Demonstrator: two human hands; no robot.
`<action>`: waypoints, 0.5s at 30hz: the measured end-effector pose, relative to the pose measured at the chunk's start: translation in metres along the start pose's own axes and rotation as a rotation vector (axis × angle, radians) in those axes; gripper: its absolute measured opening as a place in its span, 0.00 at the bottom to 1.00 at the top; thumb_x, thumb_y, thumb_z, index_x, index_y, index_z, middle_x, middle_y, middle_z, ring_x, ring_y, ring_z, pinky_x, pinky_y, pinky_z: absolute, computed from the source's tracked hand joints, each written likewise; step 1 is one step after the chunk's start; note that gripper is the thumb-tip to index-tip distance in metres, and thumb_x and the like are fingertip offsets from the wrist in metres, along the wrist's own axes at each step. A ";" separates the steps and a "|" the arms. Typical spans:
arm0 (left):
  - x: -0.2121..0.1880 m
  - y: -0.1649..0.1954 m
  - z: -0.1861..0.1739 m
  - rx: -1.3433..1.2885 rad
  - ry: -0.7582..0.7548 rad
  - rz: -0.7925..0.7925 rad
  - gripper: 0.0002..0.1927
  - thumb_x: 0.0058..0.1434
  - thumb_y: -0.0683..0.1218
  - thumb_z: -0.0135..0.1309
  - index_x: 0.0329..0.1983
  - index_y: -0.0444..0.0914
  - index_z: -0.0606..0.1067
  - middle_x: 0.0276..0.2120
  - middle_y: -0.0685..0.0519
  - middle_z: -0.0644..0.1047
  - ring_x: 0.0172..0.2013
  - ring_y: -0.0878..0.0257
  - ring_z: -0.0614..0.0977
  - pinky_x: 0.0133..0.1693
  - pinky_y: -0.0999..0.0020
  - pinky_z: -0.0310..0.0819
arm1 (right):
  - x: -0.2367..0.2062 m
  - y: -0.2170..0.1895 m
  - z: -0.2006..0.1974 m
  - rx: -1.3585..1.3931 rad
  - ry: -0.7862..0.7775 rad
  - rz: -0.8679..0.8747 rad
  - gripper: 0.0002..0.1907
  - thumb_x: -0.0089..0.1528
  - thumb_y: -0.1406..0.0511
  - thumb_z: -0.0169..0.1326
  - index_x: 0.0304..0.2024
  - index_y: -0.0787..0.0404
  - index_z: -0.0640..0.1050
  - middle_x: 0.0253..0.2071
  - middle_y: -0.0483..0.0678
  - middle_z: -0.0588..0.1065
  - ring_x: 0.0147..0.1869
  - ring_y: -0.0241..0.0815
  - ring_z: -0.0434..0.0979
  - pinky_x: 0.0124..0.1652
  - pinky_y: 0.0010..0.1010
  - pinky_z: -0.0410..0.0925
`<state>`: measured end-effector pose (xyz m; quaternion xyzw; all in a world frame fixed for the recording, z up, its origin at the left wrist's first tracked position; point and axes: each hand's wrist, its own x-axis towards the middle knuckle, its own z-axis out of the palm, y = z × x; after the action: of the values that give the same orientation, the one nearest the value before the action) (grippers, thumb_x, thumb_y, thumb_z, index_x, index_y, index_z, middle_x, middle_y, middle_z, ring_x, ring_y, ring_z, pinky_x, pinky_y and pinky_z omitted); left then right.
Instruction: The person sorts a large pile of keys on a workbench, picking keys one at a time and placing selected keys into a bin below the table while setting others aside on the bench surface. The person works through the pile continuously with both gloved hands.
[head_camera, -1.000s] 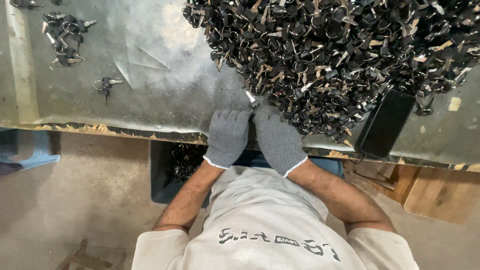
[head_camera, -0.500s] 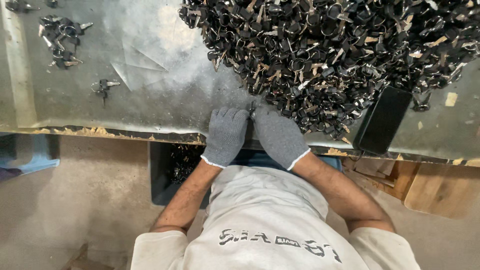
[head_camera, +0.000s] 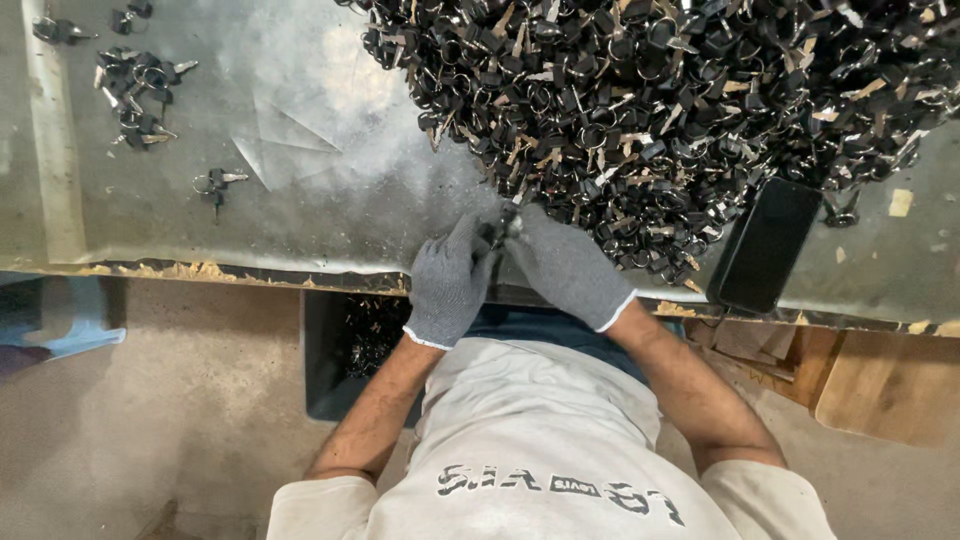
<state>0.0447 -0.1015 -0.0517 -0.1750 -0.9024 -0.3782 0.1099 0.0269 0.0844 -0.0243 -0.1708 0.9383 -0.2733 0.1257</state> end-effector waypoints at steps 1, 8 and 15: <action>0.000 0.002 -0.001 -0.024 0.009 -0.036 0.19 0.61 0.43 0.60 0.54 0.34 0.75 0.35 0.50 0.79 0.39 0.49 0.80 0.43 0.53 0.70 | -0.002 0.000 -0.001 -0.089 0.101 -0.056 0.12 0.67 0.61 0.54 0.45 0.63 0.71 0.34 0.58 0.78 0.35 0.58 0.83 0.28 0.44 0.73; 0.000 0.006 -0.004 0.086 0.034 0.000 0.06 0.58 0.44 0.61 0.34 0.40 0.76 0.31 0.50 0.78 0.35 0.51 0.80 0.39 0.54 0.69 | -0.030 -0.008 0.006 -0.229 0.109 0.053 0.26 0.64 0.62 0.54 0.58 0.75 0.69 0.37 0.62 0.77 0.28 0.54 0.82 0.21 0.38 0.75; -0.005 0.007 -0.002 0.098 -0.044 0.020 0.06 0.58 0.43 0.60 0.30 0.39 0.74 0.28 0.48 0.76 0.33 0.48 0.80 0.39 0.52 0.70 | -0.021 -0.019 0.001 -0.306 0.149 -0.051 0.14 0.63 0.63 0.55 0.46 0.65 0.71 0.40 0.59 0.77 0.38 0.60 0.82 0.30 0.44 0.76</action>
<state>0.0519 -0.0990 -0.0474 -0.1866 -0.9202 -0.3286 0.1022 0.0509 0.0770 -0.0118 -0.1909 0.9710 -0.1425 0.0216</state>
